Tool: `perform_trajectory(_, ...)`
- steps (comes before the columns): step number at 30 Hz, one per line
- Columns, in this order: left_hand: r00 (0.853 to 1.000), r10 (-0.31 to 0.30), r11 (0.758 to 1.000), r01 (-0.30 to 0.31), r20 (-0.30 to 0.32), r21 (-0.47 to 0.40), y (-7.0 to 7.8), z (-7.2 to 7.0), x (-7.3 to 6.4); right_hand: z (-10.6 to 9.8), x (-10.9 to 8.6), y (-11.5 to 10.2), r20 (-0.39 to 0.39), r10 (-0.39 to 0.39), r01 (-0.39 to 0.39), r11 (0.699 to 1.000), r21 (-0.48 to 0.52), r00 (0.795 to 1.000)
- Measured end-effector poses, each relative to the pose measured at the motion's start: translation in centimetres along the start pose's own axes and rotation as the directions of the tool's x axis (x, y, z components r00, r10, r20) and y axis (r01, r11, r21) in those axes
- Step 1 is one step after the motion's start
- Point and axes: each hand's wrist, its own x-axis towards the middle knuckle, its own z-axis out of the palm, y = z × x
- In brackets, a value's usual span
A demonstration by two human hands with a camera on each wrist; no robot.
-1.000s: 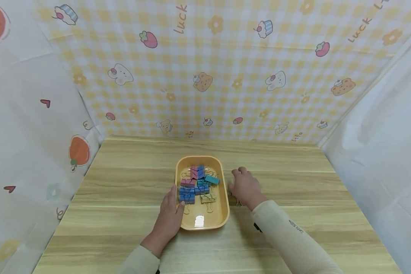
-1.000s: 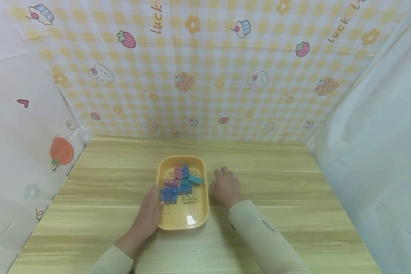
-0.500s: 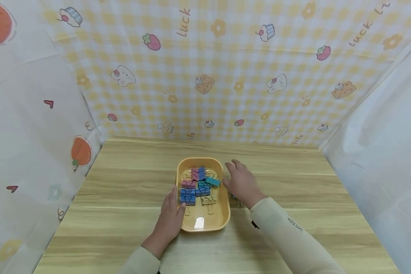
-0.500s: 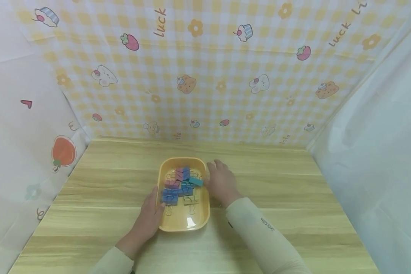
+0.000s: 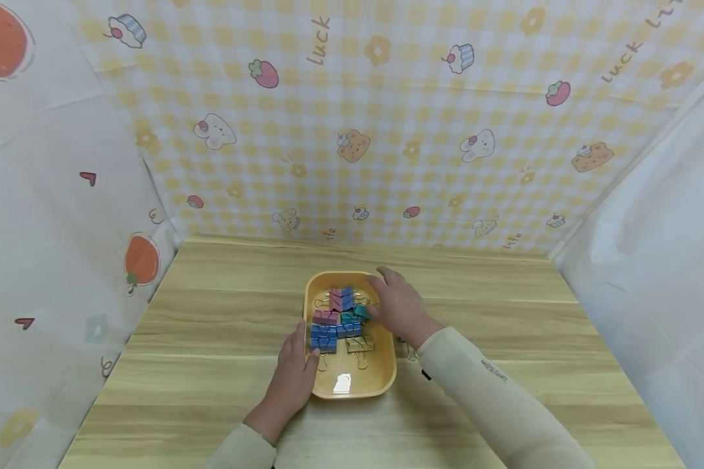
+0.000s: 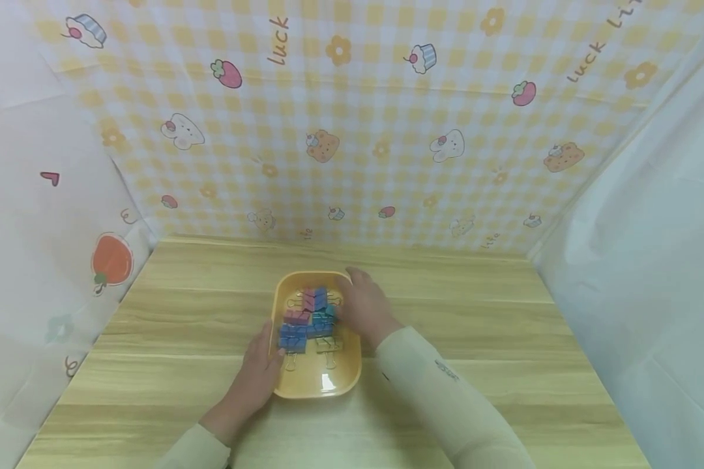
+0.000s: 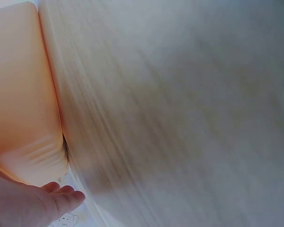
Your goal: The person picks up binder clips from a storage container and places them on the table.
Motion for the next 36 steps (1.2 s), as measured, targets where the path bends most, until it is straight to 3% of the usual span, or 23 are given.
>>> perform_trajectory(15, 1.0, 0.016, 1.0, -0.016, -0.009, 0.0, 0.1, 0.0, -0.1, 0.7, 1.3, -0.3, 0.128, -0.047, 0.047, 0.999, 0.003, 0.991)
perform_trajectory(36, 1.0, 0.015, 1.0, -0.015, -0.015, 0.012, 0.0, -0.1, 0.0, 1.7, 2.2, -0.4, 0.308, -0.073, 0.069, 0.997, 0.024, 0.949)
